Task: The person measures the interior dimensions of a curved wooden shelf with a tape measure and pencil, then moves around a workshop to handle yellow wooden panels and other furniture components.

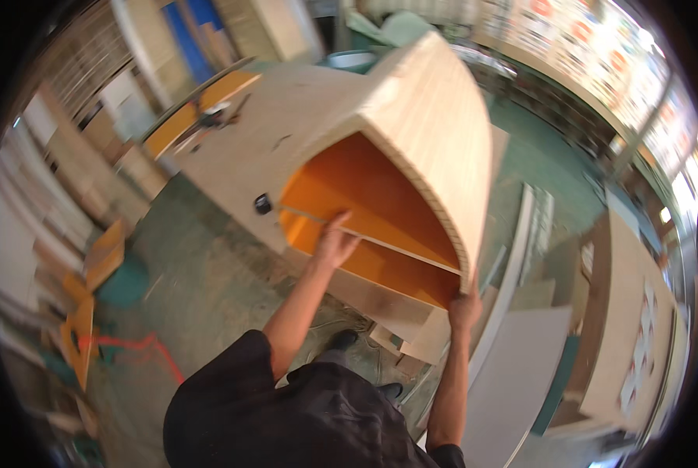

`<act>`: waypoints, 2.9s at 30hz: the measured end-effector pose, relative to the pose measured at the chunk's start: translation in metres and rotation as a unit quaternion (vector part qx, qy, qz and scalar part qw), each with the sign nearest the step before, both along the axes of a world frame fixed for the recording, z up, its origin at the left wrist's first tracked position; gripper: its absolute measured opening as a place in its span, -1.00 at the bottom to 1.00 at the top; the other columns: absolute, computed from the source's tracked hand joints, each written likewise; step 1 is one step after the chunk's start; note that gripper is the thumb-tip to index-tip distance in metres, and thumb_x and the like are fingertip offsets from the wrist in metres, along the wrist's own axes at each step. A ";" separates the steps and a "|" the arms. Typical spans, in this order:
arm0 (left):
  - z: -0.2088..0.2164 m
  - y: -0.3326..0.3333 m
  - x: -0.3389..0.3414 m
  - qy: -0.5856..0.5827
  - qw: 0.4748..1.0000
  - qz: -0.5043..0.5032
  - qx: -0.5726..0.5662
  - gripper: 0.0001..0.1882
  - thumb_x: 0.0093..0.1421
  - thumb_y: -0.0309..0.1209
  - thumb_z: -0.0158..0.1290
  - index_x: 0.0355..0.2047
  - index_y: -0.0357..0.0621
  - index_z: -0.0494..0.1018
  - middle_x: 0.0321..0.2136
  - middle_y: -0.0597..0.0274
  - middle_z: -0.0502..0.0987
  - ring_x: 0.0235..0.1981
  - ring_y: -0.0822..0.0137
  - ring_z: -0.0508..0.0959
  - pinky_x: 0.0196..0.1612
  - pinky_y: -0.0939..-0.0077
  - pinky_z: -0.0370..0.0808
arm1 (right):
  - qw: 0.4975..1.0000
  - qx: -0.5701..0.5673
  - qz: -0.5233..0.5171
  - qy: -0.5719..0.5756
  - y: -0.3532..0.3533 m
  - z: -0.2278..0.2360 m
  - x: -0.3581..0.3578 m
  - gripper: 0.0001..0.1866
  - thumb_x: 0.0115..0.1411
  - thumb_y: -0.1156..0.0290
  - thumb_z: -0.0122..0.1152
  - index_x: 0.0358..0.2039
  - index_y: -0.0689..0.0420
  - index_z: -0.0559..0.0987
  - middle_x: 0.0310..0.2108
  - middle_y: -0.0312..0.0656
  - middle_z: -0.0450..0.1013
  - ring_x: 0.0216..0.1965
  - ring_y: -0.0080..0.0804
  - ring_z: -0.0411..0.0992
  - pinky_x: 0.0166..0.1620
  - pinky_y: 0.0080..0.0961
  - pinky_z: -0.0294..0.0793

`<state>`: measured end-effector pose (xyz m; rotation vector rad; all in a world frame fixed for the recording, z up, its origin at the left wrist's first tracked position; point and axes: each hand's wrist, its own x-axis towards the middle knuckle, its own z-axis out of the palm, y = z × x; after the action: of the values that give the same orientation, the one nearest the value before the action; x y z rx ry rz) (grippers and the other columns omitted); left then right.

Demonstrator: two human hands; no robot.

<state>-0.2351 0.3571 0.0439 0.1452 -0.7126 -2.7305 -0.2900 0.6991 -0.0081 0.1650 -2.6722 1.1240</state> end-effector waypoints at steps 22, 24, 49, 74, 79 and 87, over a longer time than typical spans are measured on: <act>-0.003 0.034 -0.019 -0.058 0.960 0.273 -0.026 -0.76 0.12 -0.46 0.15 -0.18 -0.09 0.45 -0.24 0.35 0.52 -0.13 0.40 0.52 0.03 0.42 0.42 | 1.000 0.000 0.007 -0.003 -0.003 -0.005 -0.005 -0.37 0.24 0.45 0.22 0.31 0.12 0.28 0.02 0.09 0.47 0.00 0.07 0.47 -0.04 -0.19 0.48; 0.001 0.035 -0.017 -0.077 0.950 0.301 -0.031 -0.76 0.12 -0.46 0.15 -0.18 -0.09 0.45 -0.24 0.36 0.51 -0.15 0.41 0.52 0.01 0.43 0.42 | 1.000 -0.008 0.006 -0.006 -0.005 -0.009 -0.005 -0.46 0.23 0.44 0.22 0.23 0.15 0.37 -0.03 0.08 0.49 -0.02 0.08 0.48 -0.05 -0.18 0.48; 0.012 -0.014 -0.036 -0.155 0.931 0.331 -0.021 -0.56 0.39 -0.26 -0.08 0.19 -0.21 0.25 0.11 0.13 0.41 0.10 0.20 0.45 0.13 0.25 0.46 | 0.994 -0.109 0.016 0.028 -0.020 -0.008 -0.038 -0.58 0.20 0.56 0.18 0.10 0.23 0.50 -0.11 -0.09 0.59 -0.07 -0.34 0.56 -0.07 -0.44 0.51; 0.043 -0.089 -0.593 -0.166 0.975 0.146 0.011 -0.57 0.28 -0.29 0.11 0.09 -0.18 0.38 -0.01 0.18 0.49 -0.07 0.19 0.56 -0.08 0.21 0.56 | 0.982 0.014 -0.186 -0.002 -0.082 -0.002 -0.515 -0.70 0.14 0.31 0.22 -0.14 0.16 0.59 -0.28 0.13 0.58 -0.15 0.19 0.52 -0.13 -0.09 0.49; 0.048 -0.091 -0.671 -0.184 0.978 0.093 -0.013 -0.59 0.29 -0.24 0.10 0.11 -0.06 0.37 0.01 0.22 0.48 0.01 0.17 0.51 0.05 0.03 0.49 | 0.982 0.019 -0.187 0.011 -0.077 -0.006 -0.598 -0.65 0.13 0.28 0.23 -0.09 0.15 0.57 -0.22 0.10 0.58 -0.11 0.16 0.52 -0.07 -0.08 0.49; 0.046 -0.086 -0.714 -0.201 0.973 0.094 -0.057 -0.48 0.29 -0.08 0.11 0.10 -0.16 0.36 0.00 0.13 0.47 -0.05 0.15 0.53 -0.04 0.09 0.57 | 0.981 0.005 -0.191 -0.025 -0.062 -0.014 -0.654 -0.60 0.11 0.21 0.26 -0.06 0.13 0.60 -0.17 0.13 0.57 -0.03 0.10 0.52 -0.01 -0.09 0.47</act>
<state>-0.9489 0.2707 0.0895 0.7160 -0.9066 -2.4935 -0.9443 0.6371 -0.0223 -0.3655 -2.5958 0.9989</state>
